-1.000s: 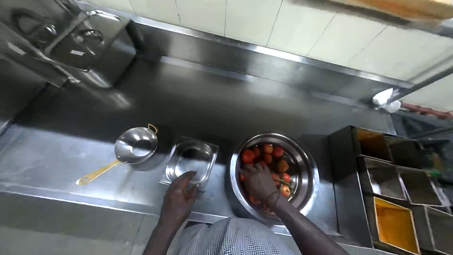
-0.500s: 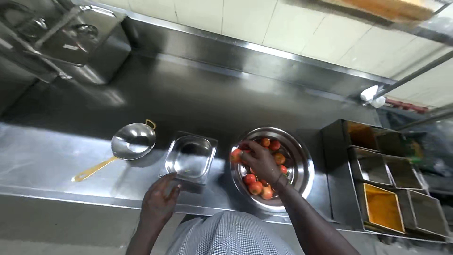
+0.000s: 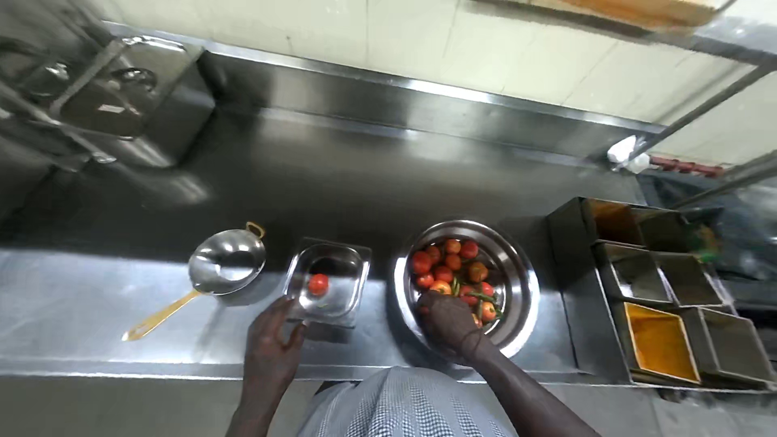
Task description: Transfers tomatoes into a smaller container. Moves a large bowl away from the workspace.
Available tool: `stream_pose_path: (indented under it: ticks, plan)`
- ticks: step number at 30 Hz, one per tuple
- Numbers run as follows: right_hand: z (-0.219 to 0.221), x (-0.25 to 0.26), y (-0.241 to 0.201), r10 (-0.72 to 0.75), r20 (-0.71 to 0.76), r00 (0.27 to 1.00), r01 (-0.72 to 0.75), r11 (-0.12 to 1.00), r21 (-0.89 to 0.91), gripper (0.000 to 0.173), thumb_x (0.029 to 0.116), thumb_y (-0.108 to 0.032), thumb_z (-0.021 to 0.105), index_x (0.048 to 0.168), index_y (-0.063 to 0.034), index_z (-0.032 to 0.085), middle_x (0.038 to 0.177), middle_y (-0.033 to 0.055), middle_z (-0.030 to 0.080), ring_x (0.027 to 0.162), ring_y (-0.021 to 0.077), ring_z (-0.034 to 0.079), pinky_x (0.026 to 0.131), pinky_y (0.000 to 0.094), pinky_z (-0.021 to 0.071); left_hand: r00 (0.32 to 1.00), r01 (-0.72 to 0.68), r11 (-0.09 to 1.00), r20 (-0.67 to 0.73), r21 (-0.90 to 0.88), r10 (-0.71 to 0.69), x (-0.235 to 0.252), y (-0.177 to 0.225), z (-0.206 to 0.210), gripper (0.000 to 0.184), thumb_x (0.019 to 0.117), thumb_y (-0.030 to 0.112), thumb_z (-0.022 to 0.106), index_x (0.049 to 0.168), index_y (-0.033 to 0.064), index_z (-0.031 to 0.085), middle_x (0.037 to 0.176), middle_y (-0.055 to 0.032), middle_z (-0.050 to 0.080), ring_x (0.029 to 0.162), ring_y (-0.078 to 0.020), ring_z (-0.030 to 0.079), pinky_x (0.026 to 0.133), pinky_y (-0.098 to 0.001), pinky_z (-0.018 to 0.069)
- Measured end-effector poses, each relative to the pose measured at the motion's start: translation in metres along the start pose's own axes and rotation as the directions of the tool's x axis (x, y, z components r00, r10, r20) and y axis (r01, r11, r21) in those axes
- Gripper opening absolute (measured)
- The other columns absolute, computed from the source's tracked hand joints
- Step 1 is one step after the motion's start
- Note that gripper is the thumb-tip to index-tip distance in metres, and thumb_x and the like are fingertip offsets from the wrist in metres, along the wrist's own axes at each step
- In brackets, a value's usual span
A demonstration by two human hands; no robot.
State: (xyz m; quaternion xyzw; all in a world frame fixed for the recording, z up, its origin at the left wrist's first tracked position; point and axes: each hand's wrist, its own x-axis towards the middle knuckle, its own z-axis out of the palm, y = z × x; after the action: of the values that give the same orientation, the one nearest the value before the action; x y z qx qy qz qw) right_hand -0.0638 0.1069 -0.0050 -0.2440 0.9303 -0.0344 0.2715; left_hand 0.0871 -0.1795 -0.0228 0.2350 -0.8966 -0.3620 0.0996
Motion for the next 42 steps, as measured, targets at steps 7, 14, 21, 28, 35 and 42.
stream_pose_path:
  ticks: [7, 14, 21, 28, 35, 42]
  plan:
    - [-0.048, -0.002, -0.024, -0.173, -0.332, 0.927, 0.332, 0.790, 0.515, 0.037, 0.1040, -0.023, 0.061, 0.140, -0.0120, 0.061, 0.125, 0.0110, 0.068, 0.094, 0.0232, 0.070, 0.086, 0.0461, 0.0586, 0.916, 0.399, 0.879, 0.060, -0.261, -0.398, 0.015, -0.013, 0.021, 0.068, 0.0973, 0.014, 0.070, 0.156, 0.0038, 0.037, 0.144, -0.0296, 0.051, 0.119, -0.0428, 0.060, 0.100, -0.0616, 0.0477]
    - [-0.033, 0.030, 0.015, 0.052, -0.229, 0.972, -0.043, 0.998, 0.047, 0.020, 0.0967, -0.023, 0.065, 0.108, -0.0107, 0.076, 0.109, 0.0150, 0.073, 0.109, 0.0371, 0.067, 0.091, 0.0580, 0.0545, 0.882, 0.451, 0.819, 0.037, -0.355, -0.470, 0.014, -0.009, 0.031, 0.067, 0.0917, 0.001, 0.072, 0.152, 0.0072, 0.043, 0.130, -0.0274, 0.058, 0.090, -0.0361, 0.068, 0.076, -0.0545, 0.0579]
    - [0.010, 0.043, 0.012, 0.054, -0.322, 0.945, -0.058, 0.998, -0.003, 0.033, 0.0911, -0.029, 0.070, 0.115, -0.0069, 0.067, 0.107, 0.0124, 0.073, 0.114, 0.0345, 0.064, 0.101, 0.0527, 0.0478, 0.915, 0.401, 0.846, 0.098, -0.353, -0.392, -0.007, 0.001, 0.043, 0.068, 0.0870, 0.002, 0.074, 0.149, 0.0063, 0.047, 0.132, -0.0235, 0.060, 0.107, -0.0335, 0.066, 0.087, -0.0528, 0.0567]
    - [-0.026, 0.007, -0.022, 0.036, -0.363, 0.931, 0.025, 0.986, 0.163, 0.046, 0.0891, -0.044, 0.070, 0.122, -0.0120, 0.068, 0.107, 0.0103, 0.073, 0.111, 0.0321, 0.066, 0.097, 0.0523, 0.0522, 0.945, 0.321, 0.906, 0.157, -0.275, -0.287, -0.023, -0.013, 0.041, 0.080, 0.0871, 0.025, 0.077, 0.154, 0.0057, 0.039, 0.150, -0.0215, 0.048, 0.135, -0.0312, 0.052, 0.109, -0.0501, 0.0459]
    - [-0.052, -0.012, 0.006, 0.033, -0.296, 0.955, 0.034, 0.975, 0.218, 0.027, 0.0969, -0.021, 0.068, 0.122, -0.0111, 0.072, 0.120, 0.0136, 0.071, 0.114, 0.0340, 0.067, 0.093, 0.0558, 0.0554, 0.971, 0.140, 0.988, 0.204, -0.068, -0.124, -0.032, -0.039, 0.044, 0.116, 0.0697, 0.040, 0.086, 0.161, 0.0046, 0.023, 0.158, -0.0286, 0.036, 0.145, -0.0447, 0.038, 0.117, -0.0602, 0.0332]
    - [0.004, -0.015, 0.120, 0.209, -0.285, 0.936, -0.177, 0.975, 0.132, 0.026, 0.0966, -0.022, 0.066, 0.121, -0.0159, 0.073, 0.122, 0.0090, 0.072, 0.118, 0.0329, 0.065, 0.101, 0.0563, 0.0513, 0.980, 0.073, 0.997, 0.182, 0.019, -0.075, -0.033, -0.047, 0.048, 0.114, 0.0696, 0.018, 0.088, 0.161, 0.0039, 0.022, 0.159, -0.0293, 0.035, 0.144, -0.0480, 0.038, 0.118, -0.0616, 0.0320]
